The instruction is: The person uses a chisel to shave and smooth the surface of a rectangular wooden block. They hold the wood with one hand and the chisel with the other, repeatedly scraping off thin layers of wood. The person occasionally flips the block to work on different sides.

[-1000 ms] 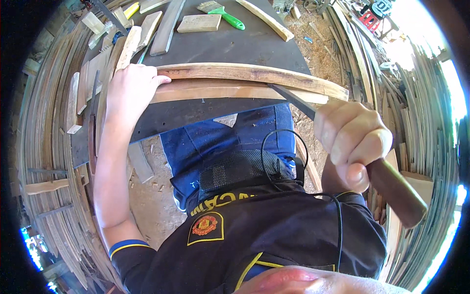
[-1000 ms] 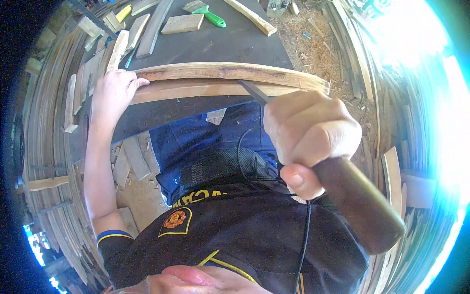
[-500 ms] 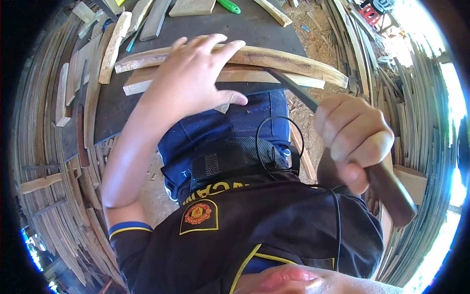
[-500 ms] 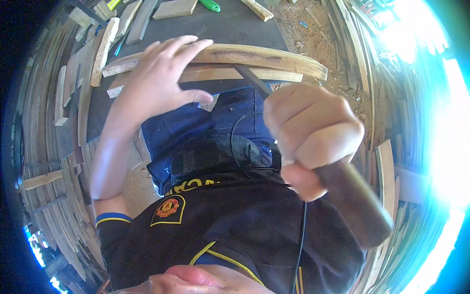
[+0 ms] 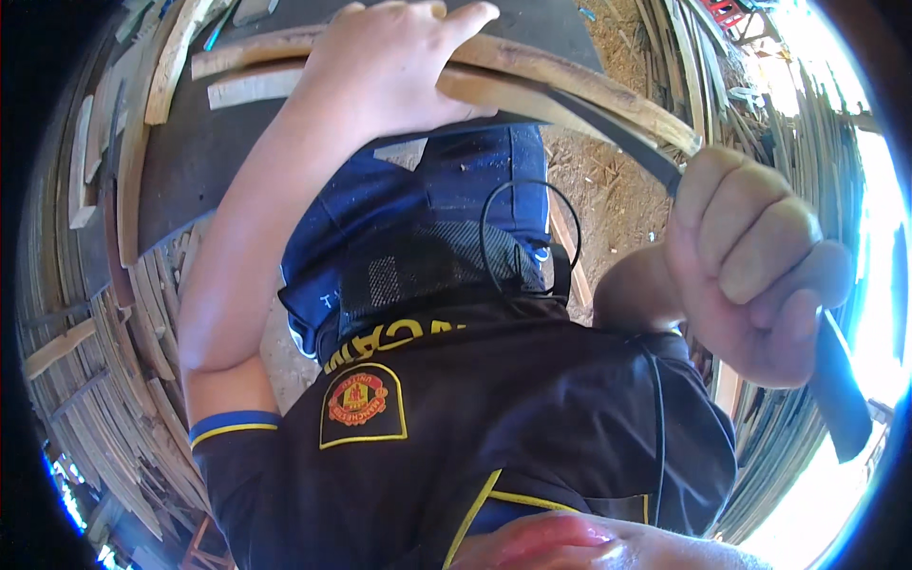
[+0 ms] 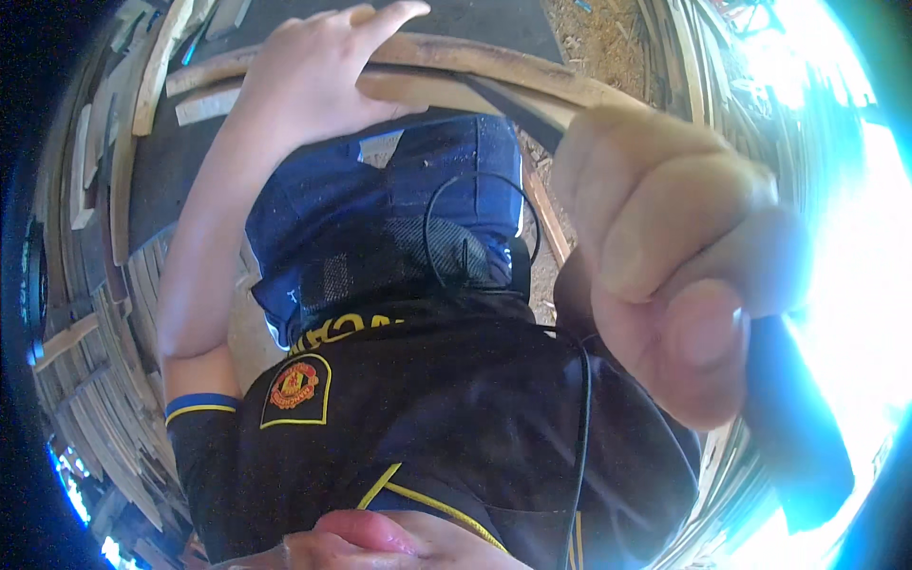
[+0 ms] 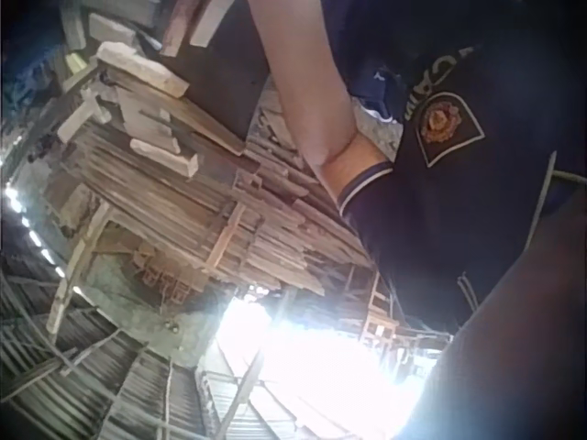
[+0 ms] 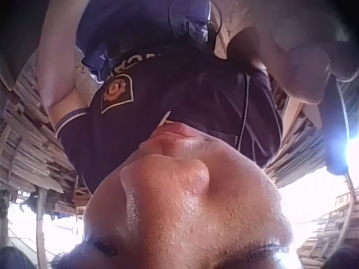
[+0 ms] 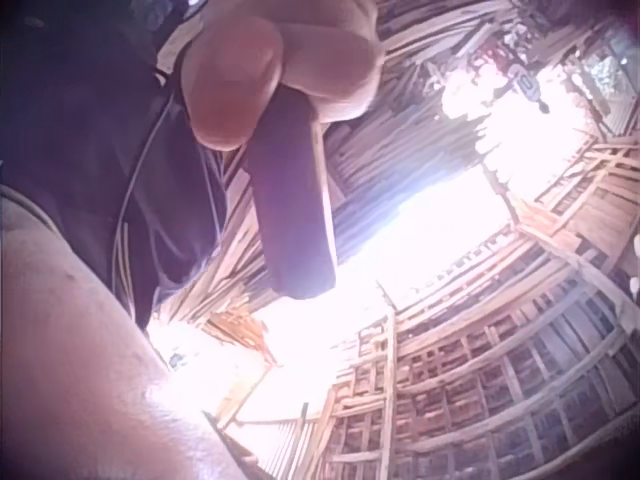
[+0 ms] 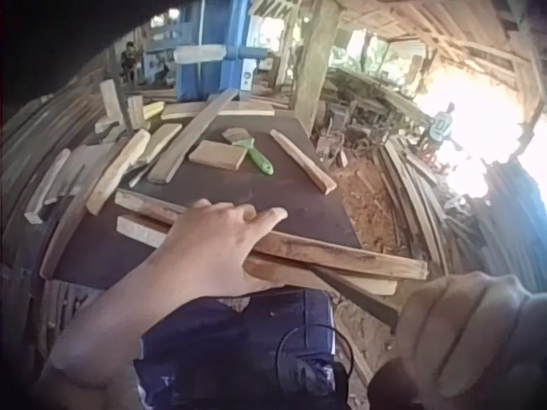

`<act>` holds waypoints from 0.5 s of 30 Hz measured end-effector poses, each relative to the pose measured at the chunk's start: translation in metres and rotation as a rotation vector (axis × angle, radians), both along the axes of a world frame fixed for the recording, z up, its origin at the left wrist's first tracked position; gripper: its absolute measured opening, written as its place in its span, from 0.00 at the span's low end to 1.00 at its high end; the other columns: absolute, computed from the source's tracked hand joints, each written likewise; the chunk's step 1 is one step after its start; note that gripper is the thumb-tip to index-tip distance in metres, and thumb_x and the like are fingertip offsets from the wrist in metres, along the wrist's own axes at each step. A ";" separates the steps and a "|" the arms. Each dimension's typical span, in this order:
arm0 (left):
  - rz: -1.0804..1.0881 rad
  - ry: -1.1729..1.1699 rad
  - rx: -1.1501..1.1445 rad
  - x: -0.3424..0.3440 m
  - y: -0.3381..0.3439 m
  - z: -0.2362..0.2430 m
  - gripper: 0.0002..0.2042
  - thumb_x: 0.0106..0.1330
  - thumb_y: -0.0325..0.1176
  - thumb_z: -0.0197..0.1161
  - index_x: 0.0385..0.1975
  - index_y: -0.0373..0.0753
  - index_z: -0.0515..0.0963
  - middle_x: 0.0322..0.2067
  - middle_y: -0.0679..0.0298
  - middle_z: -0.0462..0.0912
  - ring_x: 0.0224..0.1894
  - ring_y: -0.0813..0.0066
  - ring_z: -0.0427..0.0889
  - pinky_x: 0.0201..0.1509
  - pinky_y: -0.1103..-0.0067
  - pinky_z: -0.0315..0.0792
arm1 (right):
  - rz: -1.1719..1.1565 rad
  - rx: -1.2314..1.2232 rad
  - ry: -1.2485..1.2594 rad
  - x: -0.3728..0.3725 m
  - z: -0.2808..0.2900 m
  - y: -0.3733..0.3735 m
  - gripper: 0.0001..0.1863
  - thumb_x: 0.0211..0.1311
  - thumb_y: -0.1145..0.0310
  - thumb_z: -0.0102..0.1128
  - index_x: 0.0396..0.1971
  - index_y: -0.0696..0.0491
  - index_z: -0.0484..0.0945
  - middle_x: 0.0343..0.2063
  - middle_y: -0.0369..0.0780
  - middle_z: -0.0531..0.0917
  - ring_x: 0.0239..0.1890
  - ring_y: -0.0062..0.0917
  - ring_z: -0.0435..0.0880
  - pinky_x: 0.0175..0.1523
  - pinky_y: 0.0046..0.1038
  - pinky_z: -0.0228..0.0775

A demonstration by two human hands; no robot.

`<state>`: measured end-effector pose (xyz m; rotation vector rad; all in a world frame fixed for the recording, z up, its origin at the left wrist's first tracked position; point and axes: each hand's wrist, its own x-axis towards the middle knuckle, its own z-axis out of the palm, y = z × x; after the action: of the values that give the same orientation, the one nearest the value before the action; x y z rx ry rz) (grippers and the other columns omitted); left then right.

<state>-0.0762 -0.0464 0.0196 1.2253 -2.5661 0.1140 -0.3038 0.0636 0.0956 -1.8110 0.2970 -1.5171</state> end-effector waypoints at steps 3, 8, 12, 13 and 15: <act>-0.017 -0.074 0.094 -0.002 0.001 0.030 0.41 0.53 0.63 0.68 0.62 0.42 0.73 0.39 0.57 0.85 0.42 0.58 0.86 0.46 0.62 0.77 | 0.044 -0.021 0.051 -0.007 0.006 -0.007 0.16 0.65 0.63 0.51 0.17 0.42 0.63 0.12 0.26 0.65 0.14 0.15 0.59 0.26 0.22 0.50; -0.035 -0.079 0.136 -0.001 0.000 0.035 0.41 0.53 0.65 0.66 0.62 0.40 0.74 0.37 0.55 0.85 0.42 0.58 0.86 0.47 0.63 0.78 | 0.226 0.024 -0.248 -0.073 -0.024 -0.034 0.15 0.63 0.63 0.51 0.16 0.42 0.64 0.09 0.24 0.62 0.12 0.13 0.57 0.25 0.21 0.49; -0.062 -0.061 0.096 -0.009 0.001 0.035 0.42 0.54 0.66 0.66 0.62 0.41 0.73 0.38 0.55 0.85 0.42 0.58 0.86 0.46 0.64 0.78 | 0.222 0.036 -0.310 -0.077 -0.018 -0.030 0.15 0.63 0.63 0.51 0.16 0.41 0.65 0.09 0.23 0.63 0.12 0.12 0.57 0.25 0.20 0.49; -0.067 -0.053 0.058 -0.008 0.001 0.030 0.42 0.54 0.67 0.65 0.63 0.41 0.73 0.38 0.55 0.85 0.43 0.58 0.86 0.45 0.65 0.78 | 0.292 0.023 -0.182 -0.079 -0.012 -0.031 0.18 0.71 0.55 0.48 0.19 0.42 0.65 0.16 0.28 0.66 0.19 0.17 0.62 0.30 0.21 0.56; -0.029 -0.076 -0.002 -0.006 -0.007 0.012 0.43 0.53 0.67 0.65 0.63 0.41 0.73 0.39 0.55 0.85 0.43 0.58 0.86 0.46 0.65 0.78 | 0.254 0.066 -0.105 -0.050 0.006 -0.031 0.16 0.67 0.60 0.49 0.17 0.43 0.65 0.13 0.29 0.66 0.15 0.16 0.61 0.28 0.23 0.53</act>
<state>-0.0824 -0.0529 0.0316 1.2044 -2.6475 0.1597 -0.3534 0.0327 0.1014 -1.6421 0.0621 -1.4001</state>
